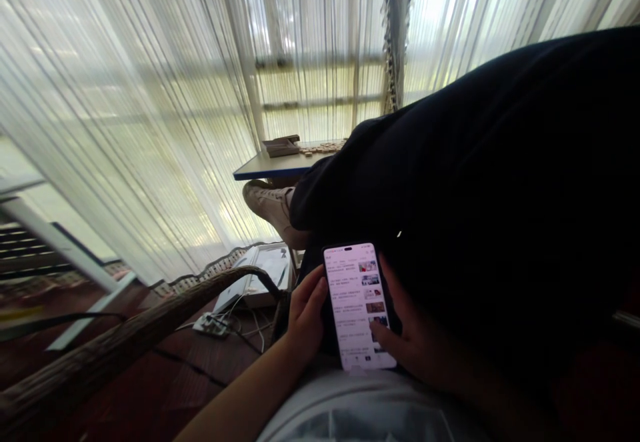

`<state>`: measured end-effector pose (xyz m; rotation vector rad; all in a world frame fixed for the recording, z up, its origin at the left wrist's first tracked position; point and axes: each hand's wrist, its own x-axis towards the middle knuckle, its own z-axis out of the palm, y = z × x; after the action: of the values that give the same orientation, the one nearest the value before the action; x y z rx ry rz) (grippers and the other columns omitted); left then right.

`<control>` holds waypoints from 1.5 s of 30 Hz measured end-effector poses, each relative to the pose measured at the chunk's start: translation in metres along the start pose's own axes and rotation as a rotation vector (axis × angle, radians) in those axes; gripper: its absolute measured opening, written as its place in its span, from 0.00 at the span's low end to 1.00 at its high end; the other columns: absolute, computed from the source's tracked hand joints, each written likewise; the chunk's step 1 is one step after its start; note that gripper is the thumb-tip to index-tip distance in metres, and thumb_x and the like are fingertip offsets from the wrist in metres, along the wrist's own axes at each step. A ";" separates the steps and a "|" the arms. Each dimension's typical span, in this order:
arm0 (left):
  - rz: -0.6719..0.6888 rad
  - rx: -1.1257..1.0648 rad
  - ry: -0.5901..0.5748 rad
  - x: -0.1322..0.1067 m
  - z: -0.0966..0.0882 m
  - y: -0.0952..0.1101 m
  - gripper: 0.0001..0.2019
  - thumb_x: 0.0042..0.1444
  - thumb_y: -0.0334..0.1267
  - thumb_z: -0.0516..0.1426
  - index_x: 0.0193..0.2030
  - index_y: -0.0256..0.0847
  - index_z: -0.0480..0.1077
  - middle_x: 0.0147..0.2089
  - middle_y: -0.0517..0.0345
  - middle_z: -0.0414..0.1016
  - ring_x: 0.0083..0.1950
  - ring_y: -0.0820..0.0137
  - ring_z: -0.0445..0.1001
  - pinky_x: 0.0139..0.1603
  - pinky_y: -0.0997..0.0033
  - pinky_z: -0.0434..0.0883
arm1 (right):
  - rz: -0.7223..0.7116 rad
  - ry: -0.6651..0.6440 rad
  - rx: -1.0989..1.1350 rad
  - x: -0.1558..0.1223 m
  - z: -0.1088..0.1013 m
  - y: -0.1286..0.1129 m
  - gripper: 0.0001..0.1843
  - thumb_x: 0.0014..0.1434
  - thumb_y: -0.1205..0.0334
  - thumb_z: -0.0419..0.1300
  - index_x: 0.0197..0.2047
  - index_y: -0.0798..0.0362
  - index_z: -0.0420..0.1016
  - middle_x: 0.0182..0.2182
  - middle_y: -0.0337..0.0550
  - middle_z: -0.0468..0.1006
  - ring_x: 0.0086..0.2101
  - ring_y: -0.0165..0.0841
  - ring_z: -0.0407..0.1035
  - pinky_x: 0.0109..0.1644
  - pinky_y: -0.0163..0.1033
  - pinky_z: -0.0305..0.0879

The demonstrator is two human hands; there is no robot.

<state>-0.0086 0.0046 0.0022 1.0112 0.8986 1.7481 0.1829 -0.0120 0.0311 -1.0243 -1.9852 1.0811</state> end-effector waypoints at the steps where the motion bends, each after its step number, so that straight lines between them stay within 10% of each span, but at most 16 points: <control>1: 0.001 0.003 -0.012 0.000 0.000 -0.001 0.20 0.48 0.51 0.66 0.44 0.40 0.79 0.42 0.51 0.81 0.44 0.58 0.78 0.45 0.63 0.75 | -0.002 0.009 -0.011 0.000 -0.001 0.001 0.47 0.64 0.62 0.55 0.71 0.31 0.24 0.70 0.35 0.48 0.65 0.41 0.54 0.66 0.57 0.56; 37: 0.045 -0.081 -0.157 0.004 -0.010 -0.007 0.17 0.52 0.45 0.62 0.46 0.41 0.76 0.44 0.53 0.80 0.43 0.60 0.76 0.45 0.65 0.72 | -0.042 0.024 -0.009 0.005 -0.003 0.002 0.49 0.60 0.59 0.61 0.72 0.34 0.31 0.70 0.39 0.47 0.66 0.45 0.50 0.67 0.57 0.54; 45: 0.048 -0.065 -0.141 0.003 -0.008 -0.007 0.18 0.52 0.46 0.62 0.47 0.40 0.76 0.44 0.52 0.79 0.44 0.59 0.76 0.46 0.63 0.72 | 0.087 0.042 0.360 0.007 0.011 -0.006 0.46 0.60 0.65 0.56 0.73 0.37 0.34 0.69 0.43 0.53 0.64 0.45 0.56 0.61 0.54 0.66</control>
<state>-0.0144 0.0090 -0.0066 1.1068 0.7300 1.7107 0.1689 -0.0116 0.0325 -0.9353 -1.6452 1.3906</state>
